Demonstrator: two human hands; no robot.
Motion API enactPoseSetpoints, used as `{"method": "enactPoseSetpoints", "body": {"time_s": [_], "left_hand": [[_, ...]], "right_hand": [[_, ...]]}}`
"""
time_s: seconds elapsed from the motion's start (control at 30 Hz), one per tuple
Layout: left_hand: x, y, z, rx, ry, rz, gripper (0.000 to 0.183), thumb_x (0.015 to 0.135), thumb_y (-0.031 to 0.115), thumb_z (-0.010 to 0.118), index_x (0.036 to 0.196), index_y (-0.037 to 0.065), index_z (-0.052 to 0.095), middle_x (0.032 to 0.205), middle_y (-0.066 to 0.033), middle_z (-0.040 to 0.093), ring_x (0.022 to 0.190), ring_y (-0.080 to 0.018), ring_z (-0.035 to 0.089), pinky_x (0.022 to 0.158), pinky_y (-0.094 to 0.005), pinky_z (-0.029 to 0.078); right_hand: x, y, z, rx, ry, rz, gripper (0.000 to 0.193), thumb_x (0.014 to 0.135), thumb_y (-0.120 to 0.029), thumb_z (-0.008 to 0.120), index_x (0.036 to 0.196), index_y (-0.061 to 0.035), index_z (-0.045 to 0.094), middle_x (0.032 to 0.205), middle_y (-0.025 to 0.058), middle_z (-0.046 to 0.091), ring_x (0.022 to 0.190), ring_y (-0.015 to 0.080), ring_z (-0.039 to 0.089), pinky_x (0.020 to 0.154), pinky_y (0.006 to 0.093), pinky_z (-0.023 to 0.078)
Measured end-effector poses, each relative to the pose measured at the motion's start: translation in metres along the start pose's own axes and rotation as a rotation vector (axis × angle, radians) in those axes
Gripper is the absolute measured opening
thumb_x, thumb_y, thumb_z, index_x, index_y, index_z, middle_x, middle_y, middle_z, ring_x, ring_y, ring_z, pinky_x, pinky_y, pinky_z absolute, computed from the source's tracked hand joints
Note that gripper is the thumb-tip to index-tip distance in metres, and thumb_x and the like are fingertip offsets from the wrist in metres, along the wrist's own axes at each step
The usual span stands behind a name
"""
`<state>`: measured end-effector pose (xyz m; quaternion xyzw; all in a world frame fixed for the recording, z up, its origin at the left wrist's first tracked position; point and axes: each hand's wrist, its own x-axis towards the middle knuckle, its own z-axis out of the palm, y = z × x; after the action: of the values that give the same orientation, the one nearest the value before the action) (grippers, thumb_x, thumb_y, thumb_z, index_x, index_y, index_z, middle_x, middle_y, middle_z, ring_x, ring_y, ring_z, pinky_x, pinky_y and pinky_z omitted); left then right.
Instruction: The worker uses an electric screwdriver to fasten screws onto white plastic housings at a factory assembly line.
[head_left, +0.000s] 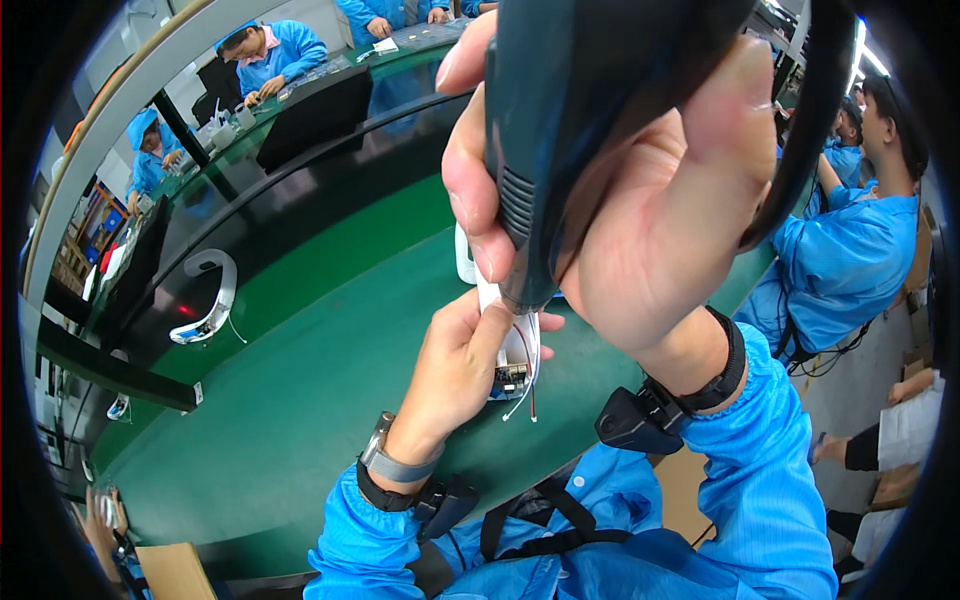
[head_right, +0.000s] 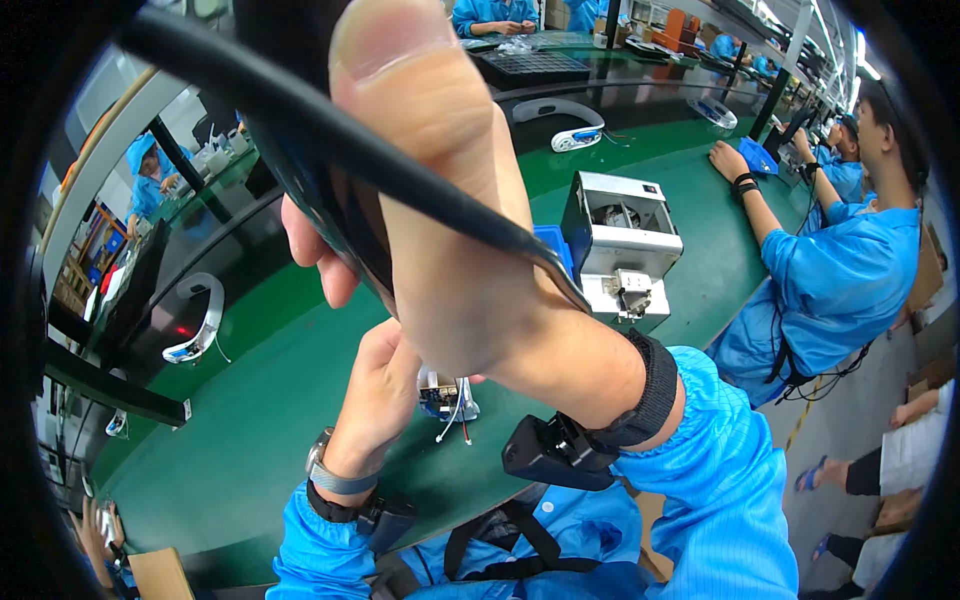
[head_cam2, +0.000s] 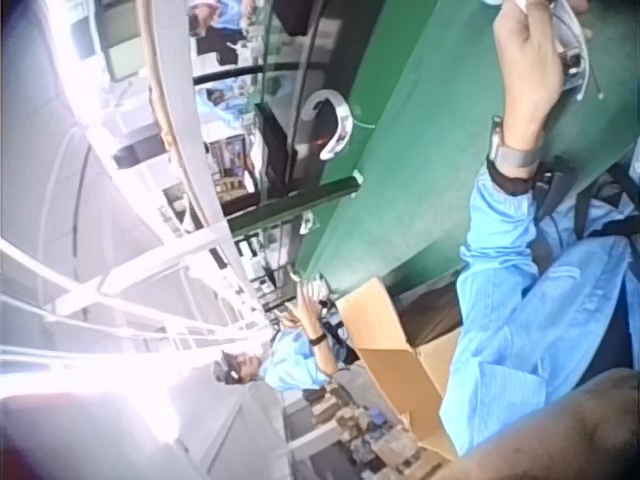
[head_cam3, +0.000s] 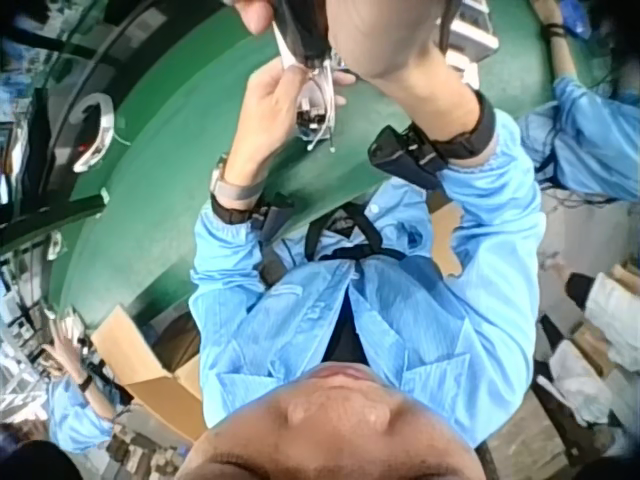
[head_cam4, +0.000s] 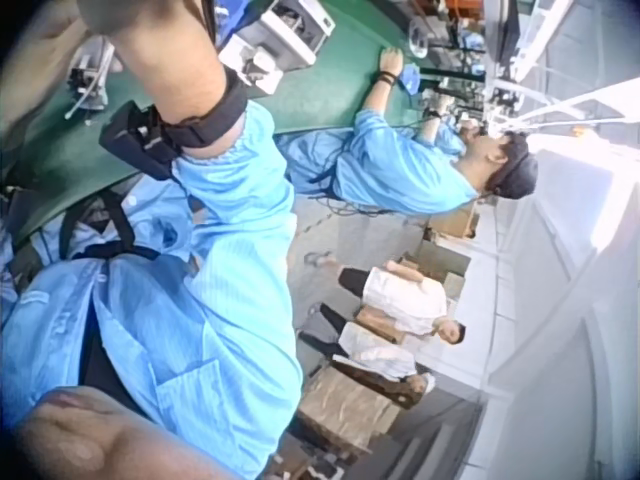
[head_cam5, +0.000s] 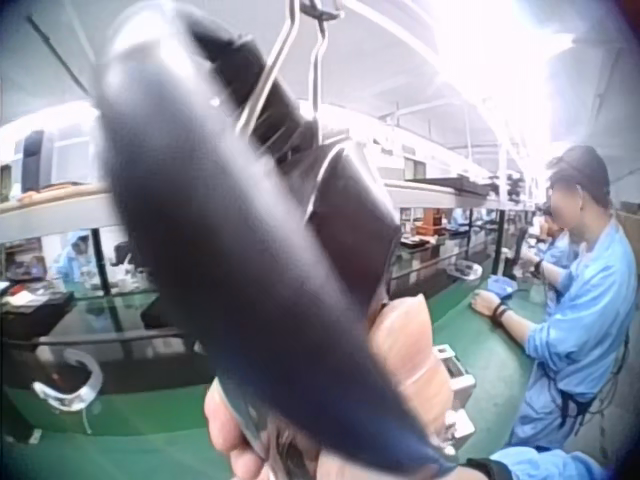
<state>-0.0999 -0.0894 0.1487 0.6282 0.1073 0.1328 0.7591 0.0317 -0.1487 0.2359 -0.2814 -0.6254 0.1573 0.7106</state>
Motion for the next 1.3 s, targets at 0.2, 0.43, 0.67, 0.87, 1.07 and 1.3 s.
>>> {"method": "enactPoseSetpoints", "body": {"time_s": [0.2, 0.43, 0.67, 0.87, 1.07, 1.3], "left_hand": [[0.005, 0.001, 0.011, -0.061, 0.034, -0.03, 0.033, 0.105, 0.019, 0.037, 0.118, -0.005, 0.056, 0.098, -0.0176, 0.071, 0.08, -0.0212, 0.07, 0.071, -0.0316, 0.058], [0.002, -0.006, 0.018, 0.04, 0.096, -0.016, 0.028, 0.098, 0.02, 0.053, 0.118, 0.001, 0.051, 0.078, -0.0109, 0.064, 0.072, -0.0202, 0.065, 0.069, -0.0336, 0.054], [0.002, -0.014, 0.018, -0.046, 0.022, 0.037, 0.031, 0.101, 0.018, 0.054, 0.125, -0.001, 0.048, 0.084, -0.0105, 0.065, 0.077, -0.0164, 0.063, 0.068, -0.029, 0.051], [0.007, -0.019, 0.02, -0.035, 0.0, 0.031, 0.034, 0.102, 0.021, 0.053, 0.126, -0.002, 0.047, 0.086, -0.012, 0.066, 0.077, -0.0167, 0.063, 0.069, -0.0289, 0.05], [0.008, -0.017, 0.019, -0.027, 0.002, 0.048, 0.032, 0.102, 0.019, 0.05, 0.127, -0.002, 0.046, 0.085, -0.0128, 0.066, 0.077, -0.018, 0.064, 0.07, -0.03, 0.051], [0.008, -0.012, 0.022, -0.059, -0.013, 0.032, 0.033, 0.102, 0.014, 0.046, 0.13, -0.003, 0.044, 0.086, -0.0132, 0.066, 0.079, -0.0188, 0.065, 0.072, -0.0304, 0.051]], "right_hand": [[0.002, -0.019, -0.011, -0.079, 0.019, -0.071, 0.073, 0.098, -0.063, 0.028, 0.119, 0.0035, 0.052, 0.085, 0.0183, 0.064, 0.052, 0.021, 0.062, 0.046, 0.0281, 0.051], [-0.054, -0.063, -0.091, -0.227, 0.466, 0.008, 0.078, 0.099, -0.064, 0.019, 0.115, 0.0047, 0.05, 0.081, 0.0173, 0.064, 0.051, 0.0165, 0.057, 0.045, 0.0255, 0.045], [-0.12, -0.045, -0.136, -0.468, 0.549, 0.062, 0.084, 0.092, -0.075, 0.024, 0.119, 0.0007, 0.049, 0.084, 0.0158, 0.063, 0.057, 0.015, 0.059, 0.052, 0.0235, 0.047], [-0.134, -0.044, -0.147, -0.447, 0.647, 0.157, 0.099, 0.08, -0.087, 0.041, 0.119, 0.0032, 0.056, 0.083, 0.0144, 0.065, 0.059, 0.0118, 0.061, 0.055, 0.0215, 0.047], [-0.131, -0.039, -0.149, -0.427, 0.668, 0.168, 0.097, 0.08, -0.086, 0.041, 0.119, 0.0013, 0.056, 0.081, 0.0133, 0.065, 0.059, 0.0115, 0.061, 0.054, 0.0214, 0.047], [-0.122, -0.035, -0.159, -0.401, 0.624, 0.234, 0.089, 0.086, -0.082, 0.034, 0.115, -0.0005, 0.055, 0.078, 0.0102, 0.063, 0.056, 0.0117, 0.059, 0.052, 0.0228, 0.046]]}}
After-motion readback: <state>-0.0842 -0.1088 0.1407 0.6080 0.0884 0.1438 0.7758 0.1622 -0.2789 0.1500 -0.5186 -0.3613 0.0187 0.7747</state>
